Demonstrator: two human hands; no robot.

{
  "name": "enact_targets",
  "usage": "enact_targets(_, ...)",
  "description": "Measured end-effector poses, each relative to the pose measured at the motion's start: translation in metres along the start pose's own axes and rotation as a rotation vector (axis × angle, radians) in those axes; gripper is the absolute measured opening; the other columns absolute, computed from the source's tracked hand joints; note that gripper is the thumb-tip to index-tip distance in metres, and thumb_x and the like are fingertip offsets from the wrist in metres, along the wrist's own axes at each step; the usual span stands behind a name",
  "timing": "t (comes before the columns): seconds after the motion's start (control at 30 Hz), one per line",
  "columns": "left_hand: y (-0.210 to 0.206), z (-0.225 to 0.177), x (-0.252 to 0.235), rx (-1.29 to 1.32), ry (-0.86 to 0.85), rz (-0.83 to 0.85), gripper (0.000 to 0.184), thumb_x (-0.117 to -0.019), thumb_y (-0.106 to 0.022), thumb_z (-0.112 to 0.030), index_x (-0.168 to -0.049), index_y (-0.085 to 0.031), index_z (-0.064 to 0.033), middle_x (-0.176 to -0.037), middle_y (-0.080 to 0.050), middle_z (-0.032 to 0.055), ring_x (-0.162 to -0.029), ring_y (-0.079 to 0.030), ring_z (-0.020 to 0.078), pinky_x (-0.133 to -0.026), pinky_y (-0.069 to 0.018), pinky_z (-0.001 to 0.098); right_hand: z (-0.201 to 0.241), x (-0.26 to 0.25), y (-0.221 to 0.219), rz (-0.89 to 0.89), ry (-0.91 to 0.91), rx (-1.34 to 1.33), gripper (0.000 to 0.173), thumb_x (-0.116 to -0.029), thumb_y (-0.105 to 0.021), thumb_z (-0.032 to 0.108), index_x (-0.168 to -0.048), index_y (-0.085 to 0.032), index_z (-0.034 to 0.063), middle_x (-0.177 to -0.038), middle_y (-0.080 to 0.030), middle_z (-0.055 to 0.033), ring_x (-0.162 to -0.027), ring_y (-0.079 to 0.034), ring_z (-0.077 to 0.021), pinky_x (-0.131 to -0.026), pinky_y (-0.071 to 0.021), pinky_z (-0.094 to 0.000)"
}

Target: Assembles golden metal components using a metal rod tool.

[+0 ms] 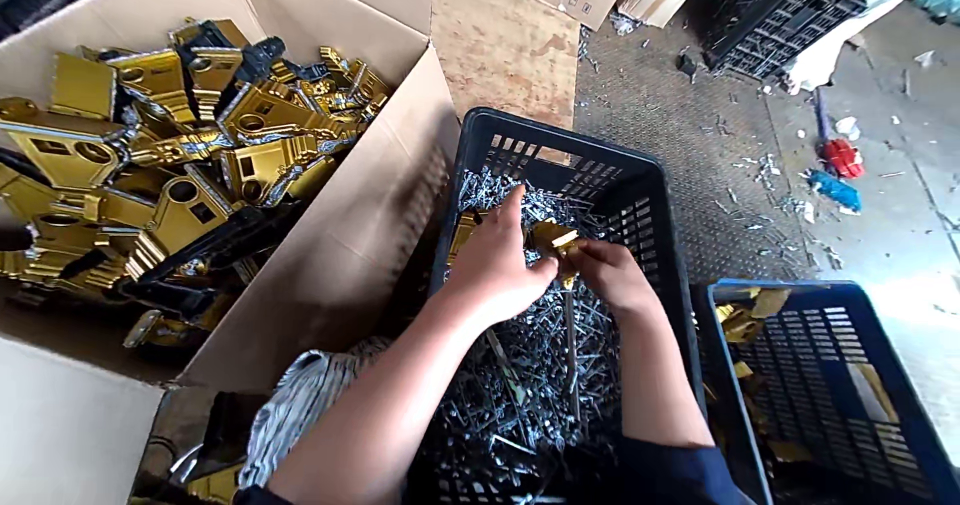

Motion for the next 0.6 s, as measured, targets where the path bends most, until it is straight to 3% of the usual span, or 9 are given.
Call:
enact_targets(0.07, -0.002, 0.000, 0.003, 0.069, -0.015, -0.013, 0.128, -0.0760, -0.089, -0.047, -0.165, -0.001, -0.0182, -0.152, -0.045, 0.0203, -0.130, -0.054, 0.0377, -0.100, -0.0491, 0.0599, 0.016, 0.016, -0.009, 0.120, 0.074, -0.526, 0.023, -0.1027, -0.047, 0.010, -0.094, -0.069, 0.0106, -0.066, -0.056, 0.0045, -0.055, -0.052, -0.0026, -0.053, -0.0479, -0.0204)
enact_targets(0.13, -0.002, -0.001, 0.008, 0.133, -0.076, -0.059, 0.152, -0.0606, -0.099, -0.042, -0.163, 0.011, -0.0211, -0.148, -0.048, 0.0204, -0.123, -0.060, 0.0343, -0.094, -0.0540, 0.0571, 0.037, 0.031, -0.027, 0.320, 0.154, -0.841, 0.019, -0.0982, -0.057, 0.020, -0.087, -0.073, 0.0184, -0.061, -0.056, 0.0094, -0.052, -0.052, 0.0004, -0.052, -0.0480, -0.0175)
enact_targets(0.2, 0.006, -0.004, 0.011, 0.212, -0.130, -0.125, 0.150, -0.0611, -0.100, -0.027, -0.162, 0.010, -0.0284, -0.149, -0.046, 0.0158, -0.117, -0.064, 0.0265, -0.089, -0.0586, 0.0487, 0.047, 0.029, -0.039, 0.424, 0.198, -0.897, 0.018, -0.0996, -0.062, 0.028, -0.091, -0.075, 0.0196, -0.063, -0.060, 0.0091, -0.052, -0.054, 0.0007, -0.052, -0.0477, -0.0171)
enact_targets(0.27, 0.015, -0.003, 0.012, 0.193, -0.154, -0.213, 0.141, -0.0667, -0.094, -0.020, -0.163, 0.008, -0.0262, -0.152, -0.043, 0.0149, -0.117, -0.063, 0.0258, -0.089, -0.0580, 0.0482, 0.029, 0.009, -0.043, 0.256, 0.126, -0.654, 0.027, -0.1046, -0.048, 0.019, -0.098, -0.072, 0.0119, -0.066, -0.063, 0.0045, -0.049, -0.054, -0.0010, -0.047, -0.0481, -0.0179)
enact_targets(0.33, 0.025, 0.001, 0.010, 0.183, -0.104, -0.269, 0.141, -0.0671, -0.092, -0.018, -0.162, 0.011, -0.0242, -0.150, -0.045, 0.0158, -0.116, -0.064, 0.0253, -0.087, -0.0585, 0.0482, -0.004, -0.021, -0.047, 0.042, -0.027, 0.018, 0.020, -0.1037, -0.057, 0.016, -0.106, -0.074, 0.0055, -0.078, -0.067, -0.0047, -0.057, -0.057, -0.0129, -0.053, -0.0510, -0.0303)
enact_targets(0.4, 0.032, 0.004, 0.009, 0.227, -0.037, -0.293, 0.138, -0.0670, -0.091, -0.017, -0.162, 0.009, -0.0255, -0.141, -0.054, 0.0164, -0.110, -0.067, 0.0240, -0.084, -0.0595, 0.0473, -0.035, -0.039, -0.064, -0.025, -0.274, 0.486, 0.030, -0.0972, -0.069, 0.029, -0.110, -0.076, 0.0027, -0.104, -0.073, -0.0223, -0.097, -0.070, -0.0399, -0.085, -0.0546, -0.0625)
enact_targets(0.43, 0.033, 0.005, 0.008, 0.254, -0.019, -0.308, 0.134, -0.0667, -0.091, -0.016, -0.162, 0.003, -0.0250, -0.133, -0.058, 0.0150, -0.107, -0.068, 0.0223, -0.082, -0.0599, 0.0457, -0.045, -0.042, -0.076, -0.071, -0.367, 0.576, 0.035, -0.0956, -0.069, 0.031, -0.113, -0.074, 0.0010, -0.110, -0.071, -0.0259, -0.106, -0.068, -0.0442, -0.090, -0.0516, -0.0663)
enact_targets(0.53, 0.033, 0.005, 0.006, 0.316, -0.019, -0.361, 0.109, -0.0661, -0.090, -0.019, -0.152, -0.022, -0.0191, -0.122, -0.064, 0.0066, -0.103, -0.068, 0.0146, -0.083, -0.0605, 0.0383, -0.047, -0.042, -0.101, -0.103, -0.486, 0.747, 0.043, -0.1001, -0.058, 0.023, -0.139, -0.056, 0.0050, -0.115, -0.070, -0.0250, -0.112, -0.068, -0.0432, -0.090, -0.0536, -0.0614)
enact_targets(0.6, 0.032, 0.004, 0.005, 0.330, -0.027, -0.382, 0.093, -0.0669, -0.089, -0.022, -0.142, -0.034, -0.0148, -0.112, -0.066, 0.0048, -0.099, -0.069, 0.0128, -0.082, -0.0605, 0.0369, -0.049, -0.043, -0.108, -0.068, -0.506, 0.775, 0.042, -0.1033, -0.051, 0.018, -0.144, -0.053, 0.0079, -0.117, -0.071, -0.0233, -0.113, -0.068, -0.0415, -0.091, -0.0538, -0.0592)
Point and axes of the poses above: each hand's wrist, its own x-axis away from the middle knuckle, its own y-axis out of the back of the hand, z = x × y, the point moved 5 cm from there along -x, towards the middle knuckle
